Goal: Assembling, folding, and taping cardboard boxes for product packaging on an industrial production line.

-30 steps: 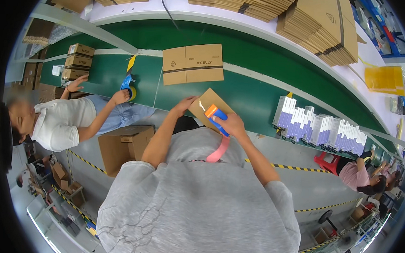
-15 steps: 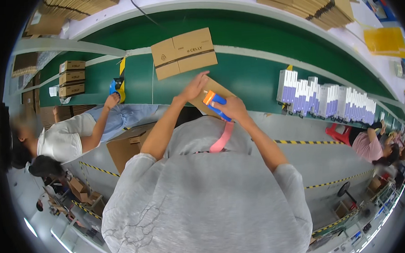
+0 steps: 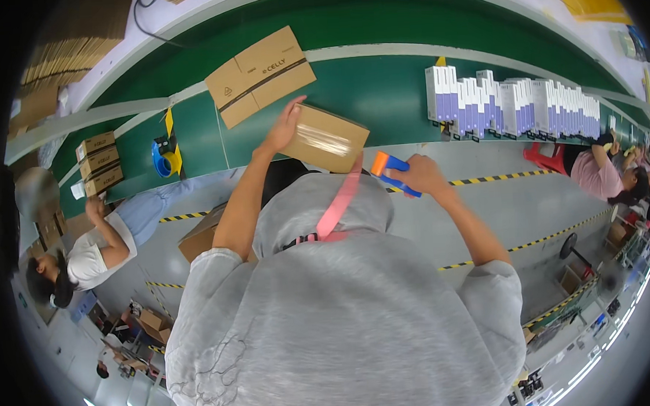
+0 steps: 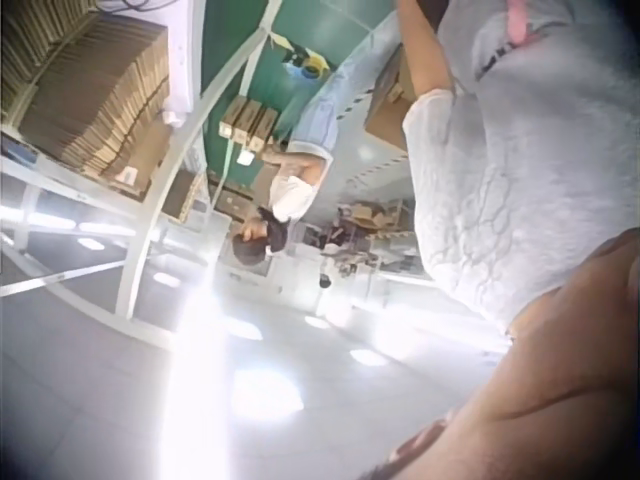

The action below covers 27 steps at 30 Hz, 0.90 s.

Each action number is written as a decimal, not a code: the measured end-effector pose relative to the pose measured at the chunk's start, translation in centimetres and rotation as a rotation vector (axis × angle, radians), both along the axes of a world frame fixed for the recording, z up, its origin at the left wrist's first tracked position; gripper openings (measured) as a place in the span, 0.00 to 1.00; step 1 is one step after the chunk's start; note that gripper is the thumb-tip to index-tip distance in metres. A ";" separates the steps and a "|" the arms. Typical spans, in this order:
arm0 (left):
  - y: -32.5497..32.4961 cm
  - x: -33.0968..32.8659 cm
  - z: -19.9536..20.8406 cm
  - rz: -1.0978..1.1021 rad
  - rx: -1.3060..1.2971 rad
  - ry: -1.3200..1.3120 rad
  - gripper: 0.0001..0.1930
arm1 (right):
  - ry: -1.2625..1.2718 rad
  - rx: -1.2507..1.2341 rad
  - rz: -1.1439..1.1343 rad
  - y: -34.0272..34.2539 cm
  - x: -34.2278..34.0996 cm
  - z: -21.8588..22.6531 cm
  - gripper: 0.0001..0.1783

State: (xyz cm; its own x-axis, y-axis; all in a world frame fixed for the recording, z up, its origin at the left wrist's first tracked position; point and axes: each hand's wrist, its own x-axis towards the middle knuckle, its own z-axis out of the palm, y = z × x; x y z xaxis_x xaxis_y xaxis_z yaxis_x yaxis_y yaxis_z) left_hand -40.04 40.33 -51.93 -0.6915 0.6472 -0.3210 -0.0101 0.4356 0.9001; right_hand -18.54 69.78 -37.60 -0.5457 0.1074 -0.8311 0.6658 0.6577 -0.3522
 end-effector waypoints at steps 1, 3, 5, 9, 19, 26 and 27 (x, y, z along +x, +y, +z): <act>0.1 0.0 0.1 0.000 -0.005 0.016 0.23 | -0.069 -0.043 -0.065 0.9 0.5 0.8 0.37; 0.1 -0.1 0.3 -0.011 -0.009 0.030 0.23 | -0.058 0.052 -0.006 1.0 1.3 -0.9 0.38; 0.4 -0.2 0.7 -0.007 -0.007 -0.003 0.23 | -0.048 0.149 0.053 0.7 1.9 -3.7 0.39; 0.7 -0.1 1.0 -0.011 -0.018 0.006 0.23 | 0.119 0.289 0.111 -1.4 1.0 -8.9 0.39; 0.6 0.4 0.5 0.051 -0.057 -0.012 0.25 | 0.259 0.723 0.127 -9.9 -0.6 -13.1 0.22; -5.5 1.9 -0.5 0.453 -0.057 0.113 0.25 | 0.559 0.616 -0.053 -7.7 -1.1 -18.6 0.21; -6.9 2.8 0.0 0.454 -0.068 0.107 0.25 | 0.679 0.599 -0.079 -6.6 -1.4 -19.3 0.19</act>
